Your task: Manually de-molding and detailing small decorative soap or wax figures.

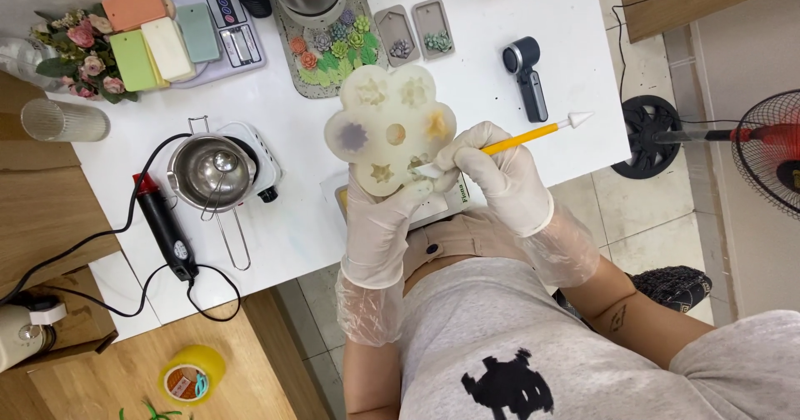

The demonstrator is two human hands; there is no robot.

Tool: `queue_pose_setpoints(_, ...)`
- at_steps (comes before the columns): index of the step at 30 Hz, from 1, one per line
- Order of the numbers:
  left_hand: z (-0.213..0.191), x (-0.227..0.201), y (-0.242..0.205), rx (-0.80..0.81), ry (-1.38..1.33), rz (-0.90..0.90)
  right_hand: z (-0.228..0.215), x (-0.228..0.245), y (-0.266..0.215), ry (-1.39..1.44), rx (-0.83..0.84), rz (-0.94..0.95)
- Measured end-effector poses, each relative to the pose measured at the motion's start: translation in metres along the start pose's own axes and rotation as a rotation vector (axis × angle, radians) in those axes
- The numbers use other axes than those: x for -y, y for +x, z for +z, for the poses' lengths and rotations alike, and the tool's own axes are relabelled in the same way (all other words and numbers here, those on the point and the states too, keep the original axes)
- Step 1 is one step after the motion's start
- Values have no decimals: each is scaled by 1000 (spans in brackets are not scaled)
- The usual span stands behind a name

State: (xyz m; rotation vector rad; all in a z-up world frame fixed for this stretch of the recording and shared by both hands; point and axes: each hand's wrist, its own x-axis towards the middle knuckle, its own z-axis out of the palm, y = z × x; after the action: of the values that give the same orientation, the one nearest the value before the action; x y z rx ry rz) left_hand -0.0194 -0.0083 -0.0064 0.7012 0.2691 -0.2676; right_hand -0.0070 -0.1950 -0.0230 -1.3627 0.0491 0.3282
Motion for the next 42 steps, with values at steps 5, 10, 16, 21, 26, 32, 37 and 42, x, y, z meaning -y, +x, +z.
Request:
queue_pose_setpoints(5, 1, -2, 0, 31, -64, -13, -8, -8, 2, 148, 23, 25)
queue_pose_setpoints(10, -10, 5, 2, 24, -20, 3, -18, -5, 7, 298, 65, 2)
queue_pose_setpoints(16, -12, -4, 4, -75, 3, 25, -68, -25, 64, 244, -30, -176)
queue_pose_setpoints(21, -23, -10, -7, -181, 7, 38, -132, -116, 174, 2, -310, -88)
queue_pose_setpoints(26, -26, -12, -15, -210, -1, 29, -163, -192, 236, -71, -289, 40)
queue_pose_setpoints(32, -37, -7, -25, -210, -35, 47, -182, -237, 266, -49, -220, 156)
queue_pose_setpoints(37, -38, -6, -26, -193, -53, 56, -176, -225, 256, 95, -240, 229)
queue_pose_setpoints(42, -38, -4, -23, -251, -33, 16, -171, -204, 242, 9, -222, 173)
